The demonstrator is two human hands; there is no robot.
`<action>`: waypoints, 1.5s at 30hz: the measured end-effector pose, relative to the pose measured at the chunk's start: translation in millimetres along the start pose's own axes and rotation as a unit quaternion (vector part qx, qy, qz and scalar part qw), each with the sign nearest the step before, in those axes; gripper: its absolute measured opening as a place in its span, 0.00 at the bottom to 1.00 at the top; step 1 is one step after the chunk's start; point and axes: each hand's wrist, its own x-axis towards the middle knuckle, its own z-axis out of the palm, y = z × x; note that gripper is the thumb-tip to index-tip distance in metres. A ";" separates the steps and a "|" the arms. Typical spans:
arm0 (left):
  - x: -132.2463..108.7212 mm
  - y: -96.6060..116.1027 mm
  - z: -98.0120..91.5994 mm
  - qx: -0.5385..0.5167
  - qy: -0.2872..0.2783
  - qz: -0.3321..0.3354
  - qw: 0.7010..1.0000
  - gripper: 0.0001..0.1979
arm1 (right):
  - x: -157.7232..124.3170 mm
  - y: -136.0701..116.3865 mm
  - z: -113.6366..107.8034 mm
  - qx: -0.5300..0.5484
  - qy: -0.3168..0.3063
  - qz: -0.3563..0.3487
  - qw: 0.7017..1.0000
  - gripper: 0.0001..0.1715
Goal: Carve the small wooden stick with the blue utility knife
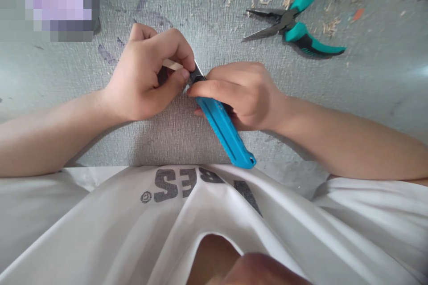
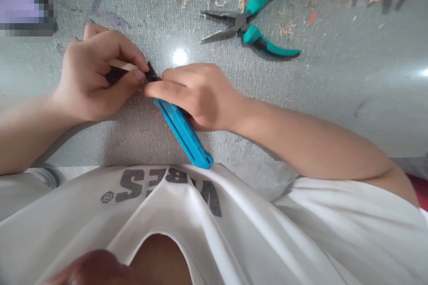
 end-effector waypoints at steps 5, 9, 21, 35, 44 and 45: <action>-1.1 7.5 -0.8 0.017 0.008 -0.013 1.000 0.22 | -0.5 0.4 0.2 0.008 -0.012 0.004 1.000 0.24; -0.5 7.2 -1.8 0.034 0.002 -0.020 0.999 0.24 | 0.9 -0.5 0.5 -0.008 0.019 -0.007 1.000 0.20; -0.7 8.1 -1.3 0.027 -0.010 -0.010 1.000 0.26 | 0.6 -1.5 -1.9 0.004 -0.052 0.026 0.998 0.29; 0.8 6.6 -5.4 0.000 -0.026 -0.007 1.000 0.18 | 0.1 -2.0 -5.7 -0.024 -0.059 0.028 0.998 0.25; -0.6 6.6 -4.8 -0.003 -0.012 -0.008 1.000 0.16 | 0.9 -2.6 -3.9 -0.015 -0.033 0.009 0.999 0.24; -0.5 6.3 -4.9 -0.006 -0.014 -0.008 1.000 0.15 | 1.0 -2.5 -3.9 -0.017 -0.024 0.006 1.000 0.23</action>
